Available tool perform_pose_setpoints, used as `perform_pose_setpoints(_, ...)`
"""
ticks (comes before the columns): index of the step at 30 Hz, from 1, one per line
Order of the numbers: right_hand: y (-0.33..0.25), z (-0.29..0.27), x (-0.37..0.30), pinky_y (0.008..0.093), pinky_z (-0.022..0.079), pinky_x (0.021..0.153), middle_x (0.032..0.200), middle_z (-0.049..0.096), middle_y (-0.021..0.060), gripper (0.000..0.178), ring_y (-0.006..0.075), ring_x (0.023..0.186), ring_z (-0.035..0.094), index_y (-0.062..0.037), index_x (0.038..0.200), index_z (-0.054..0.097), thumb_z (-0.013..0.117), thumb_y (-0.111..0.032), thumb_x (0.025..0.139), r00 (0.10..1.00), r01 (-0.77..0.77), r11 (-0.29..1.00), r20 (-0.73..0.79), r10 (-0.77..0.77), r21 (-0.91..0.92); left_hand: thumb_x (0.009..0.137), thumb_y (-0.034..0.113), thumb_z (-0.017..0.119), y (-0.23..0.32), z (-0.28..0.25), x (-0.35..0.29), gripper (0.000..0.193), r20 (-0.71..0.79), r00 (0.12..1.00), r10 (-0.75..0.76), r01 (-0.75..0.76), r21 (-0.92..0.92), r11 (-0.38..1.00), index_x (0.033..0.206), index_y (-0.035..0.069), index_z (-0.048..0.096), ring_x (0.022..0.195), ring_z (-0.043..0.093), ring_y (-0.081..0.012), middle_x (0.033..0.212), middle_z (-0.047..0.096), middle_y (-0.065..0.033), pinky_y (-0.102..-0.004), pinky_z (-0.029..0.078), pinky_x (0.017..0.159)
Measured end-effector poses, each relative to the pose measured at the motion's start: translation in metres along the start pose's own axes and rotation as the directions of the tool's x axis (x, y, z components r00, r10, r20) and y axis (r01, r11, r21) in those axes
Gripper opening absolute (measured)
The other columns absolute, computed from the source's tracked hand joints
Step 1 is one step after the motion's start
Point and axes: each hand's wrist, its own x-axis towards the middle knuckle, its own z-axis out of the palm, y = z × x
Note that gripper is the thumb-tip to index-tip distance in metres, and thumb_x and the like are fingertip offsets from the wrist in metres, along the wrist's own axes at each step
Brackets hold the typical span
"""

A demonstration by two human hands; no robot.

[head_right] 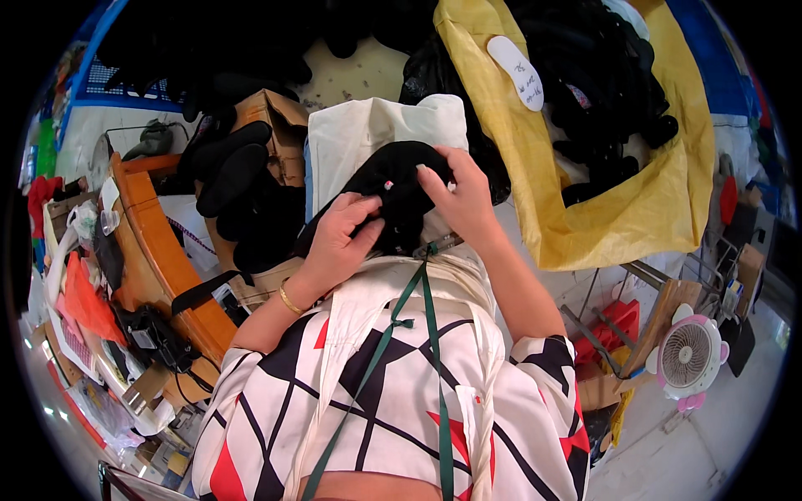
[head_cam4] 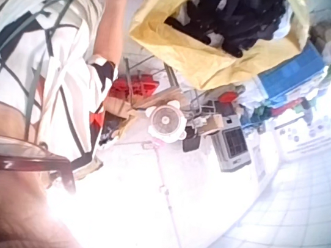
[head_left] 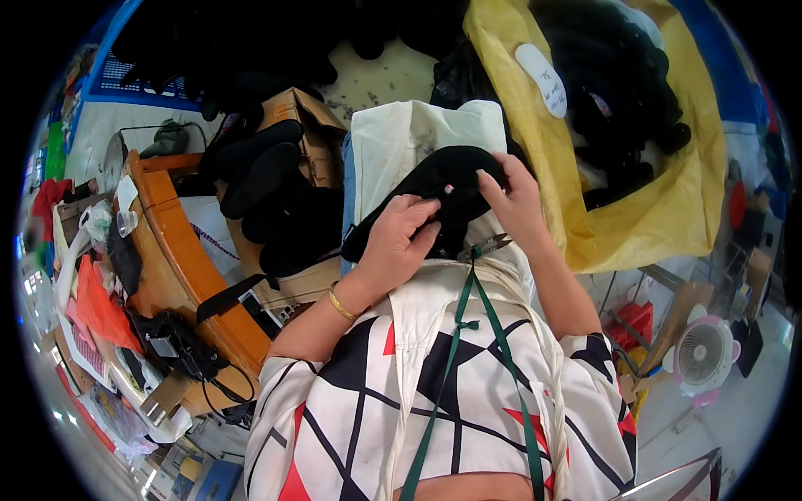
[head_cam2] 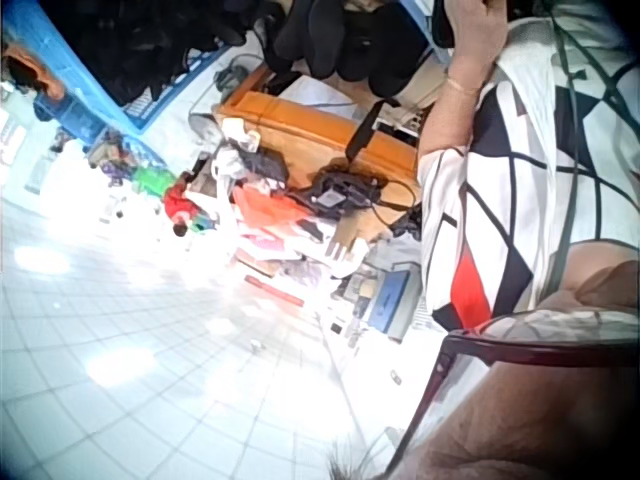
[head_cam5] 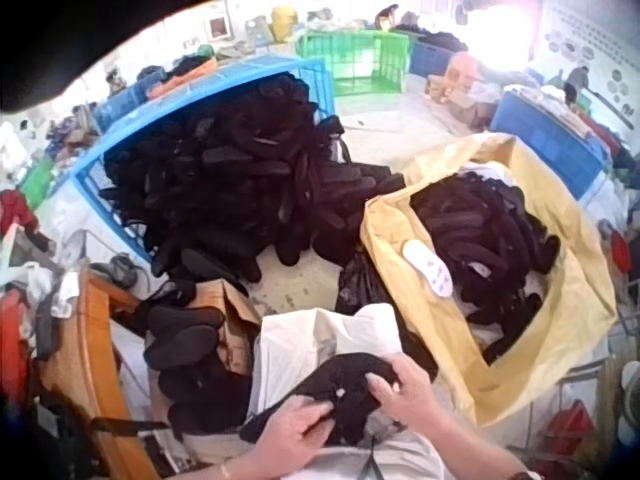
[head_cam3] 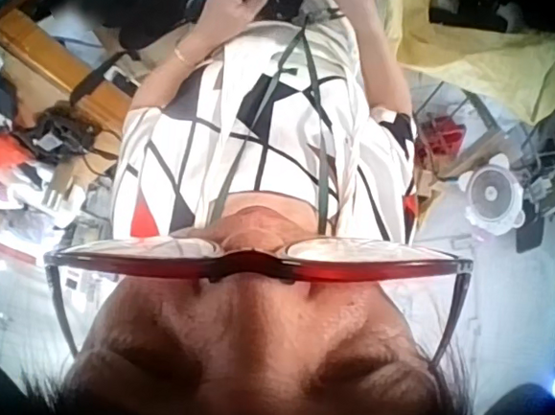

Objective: The person sits on the floor and sews a black slip-on shoe using a needle and thread. They repeatedly insert the needle into the shoe's upper and pull the thread through to secure the material. The person handles the shoe with both hands, adjusting its position on their lap as they work.

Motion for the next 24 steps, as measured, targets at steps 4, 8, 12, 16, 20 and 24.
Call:
perform_pose_setpoints(4, -0.022, 0.003, -0.014, 0.0315, 0.050, 0.073, 0.090, 0.063, 0.0119, 0.033, 0.0219, 0.083, 0.061, 0.0009, 0.110, 0.064, 0.075, -0.008, 0.081, 0.959, 0.261, 0.964, -0.097, -0.265, -0.049, 0.096, 0.021, 0.067, 0.012, -0.007, -0.001, 0.027, 0.046, 0.934, -0.354, 0.313, -0.582, 0.751, 0.111, -0.002, 0.065, 0.087, 0.062, -0.0141, 0.093, 0.067, -0.0054, -0.0254, 0.047, 0.081)
perform_pose_setpoints(8, -0.027, 0.011, -0.025, 0.0309, 0.049, 0.070, 0.089, 0.063, 0.0109, 0.031, 0.0185, 0.077, 0.060, 0.0011, 0.108, 0.064, 0.076, -0.010, 0.082, 0.978, 0.177, 0.984, -0.106, -0.179, -0.023, 0.093, 0.009, 0.068, 0.032, 0.001, 0.002, 0.018, 0.073, 0.875, -0.479, 0.393, -0.686, 0.613, 0.109, 0.001, 0.065, 0.085, 0.059, -0.0053, 0.097, 0.067, -0.0002, -0.0208, 0.047, 0.075)
perform_pose_setpoints(12, -0.012, 0.014, -0.031, 0.0263, 0.045, 0.066, 0.081, 0.060, 0.0022, 0.028, 0.0097, 0.073, 0.053, 0.0022, 0.101, 0.066, 0.066, -0.025, 0.094, 0.973, -0.216, 0.933, 0.142, 0.182, 0.286, 0.089, 0.002, 0.067, 0.015, -0.001, -0.007, 0.021, 0.112, 0.913, -0.393, 0.367, -0.645, 0.670, 0.110, 0.002, 0.064, 0.086, 0.061, -0.0064, 0.097, 0.068, -0.0023, -0.0219, 0.050, 0.075)
perform_pose_setpoints(16, -0.005, 0.004, -0.029, 0.0246, 0.044, 0.072, 0.086, 0.059, -0.0029, 0.034, 0.0070, 0.080, 0.051, 0.0032, 0.105, 0.066, 0.060, -0.030, 0.099, 0.924, -0.381, 0.839, 0.201, 0.326, 0.389, 0.086, 0.002, 0.068, 0.010, 0.000, -0.009, 0.024, -0.132, 0.983, -0.128, 0.106, -0.160, 0.981, 0.110, 0.002, 0.065, 0.082, 0.062, -0.0107, 0.094, 0.067, -0.0049, -0.0247, 0.050, 0.073)
perform_pose_setpoints(20, 0.019, -0.066, -0.008, 0.0308, 0.051, 0.084, 0.103, 0.068, 0.0081, 0.034, 0.0182, 0.088, 0.063, 0.0013, 0.117, 0.061, 0.056, -0.029, 0.101, 0.930, -0.157, 0.783, -0.178, 0.323, 0.602, 0.088, -0.001, 0.064, -0.018, -0.033, -0.038, 0.012, -0.354, 0.928, -0.117, 0.067, -0.151, 0.986, 0.099, 0.001, 0.066, 0.079, 0.060, -0.0112, 0.090, 0.064, -0.0039, -0.0240, 0.049, 0.076)
perform_pose_setpoints(24, 0.063, -0.149, 0.007, 0.0324, 0.054, 0.078, 0.091, 0.066, 0.0084, 0.034, 0.0174, 0.081, 0.062, 0.0011, 0.105, 0.062, 0.054, -0.032, 0.102, 0.773, -0.019, 0.497, -0.302, 0.557, 0.868, 0.095, 0.013, 0.063, -0.121, -0.047, -0.104, 0.012, -0.320, 0.823, -0.469, 0.426, -0.199, 0.883, 0.094, 0.001, 0.066, 0.073, 0.056, -0.0050, 0.079, 0.062, 0.0013, -0.0223, 0.046, 0.066)
